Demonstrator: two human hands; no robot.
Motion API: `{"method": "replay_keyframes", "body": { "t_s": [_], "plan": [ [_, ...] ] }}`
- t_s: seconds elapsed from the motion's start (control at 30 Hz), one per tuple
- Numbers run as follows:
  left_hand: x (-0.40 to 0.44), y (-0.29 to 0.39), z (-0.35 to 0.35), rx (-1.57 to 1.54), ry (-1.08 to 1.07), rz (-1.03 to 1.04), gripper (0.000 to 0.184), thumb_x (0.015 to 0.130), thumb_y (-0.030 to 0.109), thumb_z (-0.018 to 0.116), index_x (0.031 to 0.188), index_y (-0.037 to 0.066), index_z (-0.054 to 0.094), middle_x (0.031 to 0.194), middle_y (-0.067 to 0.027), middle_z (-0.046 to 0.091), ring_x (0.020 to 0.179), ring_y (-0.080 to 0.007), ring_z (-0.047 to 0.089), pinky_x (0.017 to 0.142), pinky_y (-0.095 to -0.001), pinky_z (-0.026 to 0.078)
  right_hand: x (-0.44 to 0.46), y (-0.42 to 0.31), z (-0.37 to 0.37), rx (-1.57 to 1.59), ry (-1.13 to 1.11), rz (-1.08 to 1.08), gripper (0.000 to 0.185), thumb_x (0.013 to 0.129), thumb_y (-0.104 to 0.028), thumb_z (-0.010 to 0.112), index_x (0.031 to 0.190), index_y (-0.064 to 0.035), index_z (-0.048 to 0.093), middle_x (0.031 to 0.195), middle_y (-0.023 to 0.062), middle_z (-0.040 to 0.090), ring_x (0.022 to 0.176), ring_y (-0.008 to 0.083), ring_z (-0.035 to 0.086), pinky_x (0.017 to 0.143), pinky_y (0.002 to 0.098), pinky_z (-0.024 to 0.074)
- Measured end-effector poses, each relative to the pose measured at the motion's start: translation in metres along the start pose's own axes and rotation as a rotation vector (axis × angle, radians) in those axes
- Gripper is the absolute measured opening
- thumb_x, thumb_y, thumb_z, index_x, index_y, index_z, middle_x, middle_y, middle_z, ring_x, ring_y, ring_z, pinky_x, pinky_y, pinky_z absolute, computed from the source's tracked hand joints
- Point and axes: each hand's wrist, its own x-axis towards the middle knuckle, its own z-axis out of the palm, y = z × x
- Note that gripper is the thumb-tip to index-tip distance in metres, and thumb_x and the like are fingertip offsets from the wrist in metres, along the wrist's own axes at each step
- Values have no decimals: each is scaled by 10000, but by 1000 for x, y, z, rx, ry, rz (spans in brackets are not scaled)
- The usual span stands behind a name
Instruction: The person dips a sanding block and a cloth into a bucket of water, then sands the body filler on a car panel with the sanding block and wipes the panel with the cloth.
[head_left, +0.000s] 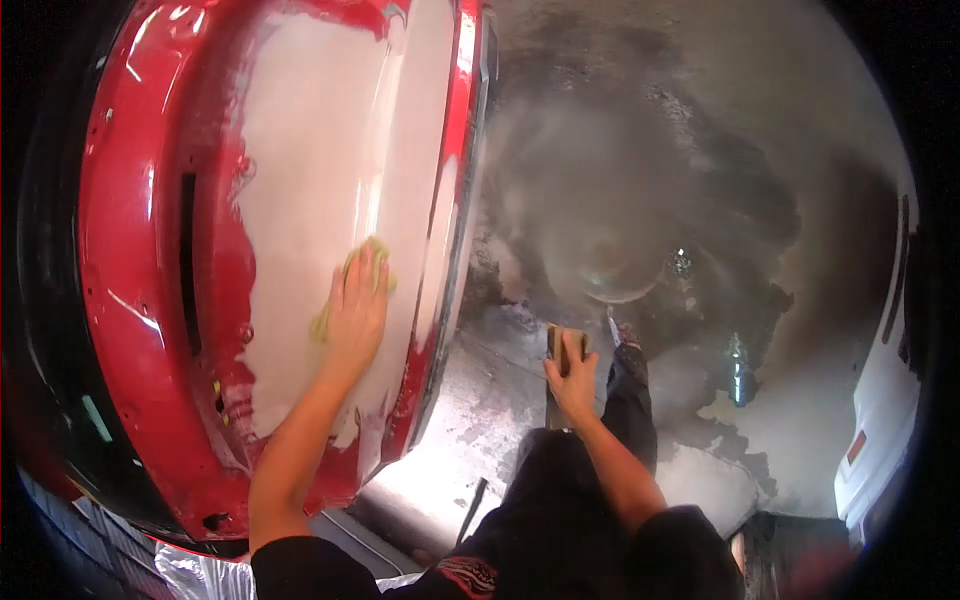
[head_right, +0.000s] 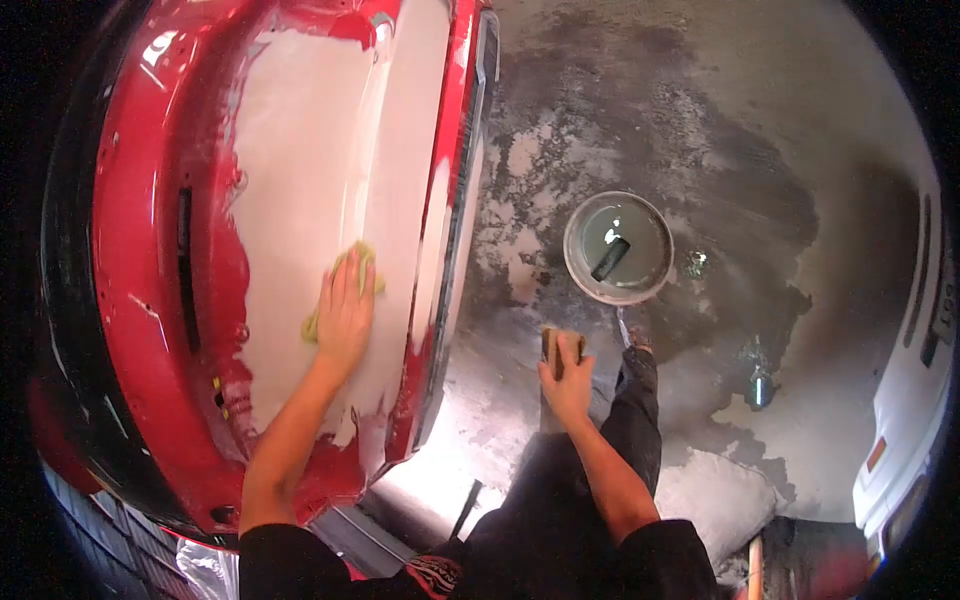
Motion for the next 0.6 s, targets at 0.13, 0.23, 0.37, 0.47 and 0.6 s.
{"method": "replay_keyframes", "body": {
  "t_s": [0.13,0.23,0.37,0.47,0.6],
  "plan": [
    [148,-34,13,110,116,3,529,918,81,531,1435,-28,525,1547,-250,455,1408,-356,457,1188,-517,338,21,12,-7,44,-21,82,750,840,-332,801,1522,-220,509,1187,285,475,1039,476,579,932,488,498],
    [256,-65,33,171,224,24,544,907,65,535,1449,13,529,1555,-224,458,1406,-346,464,1167,-513,366,27,24,-16,21,-12,109,735,859,-319,784,1530,-215,501,1162,281,471,1024,472,571,943,487,489],
    [352,-89,34,159,262,108,471,948,191,570,1383,10,579,1502,-170,519,1400,-324,475,1152,-498,384,26,67,-18,-57,7,75,729,871,-316,777,1534,-203,496,1139,283,470,998,470,567,936,479,488],
    [351,-100,34,104,346,267,428,930,218,581,1270,-38,627,1389,-211,602,1340,-328,526,1143,-446,400,26,74,-22,-72,-32,113,712,886,-370,766,1526,-198,504,1143,287,493,1025,460,577,938,467,486],
    [269,-82,29,9,350,308,418,907,163,591,1269,-40,633,1394,-187,614,1357,-338,534,1183,-442,392,26,73,-26,-87,-77,84,725,881,-349,769,1537,-206,494,1139,286,478,1000,458,585,922,464,500]
  ]
}}
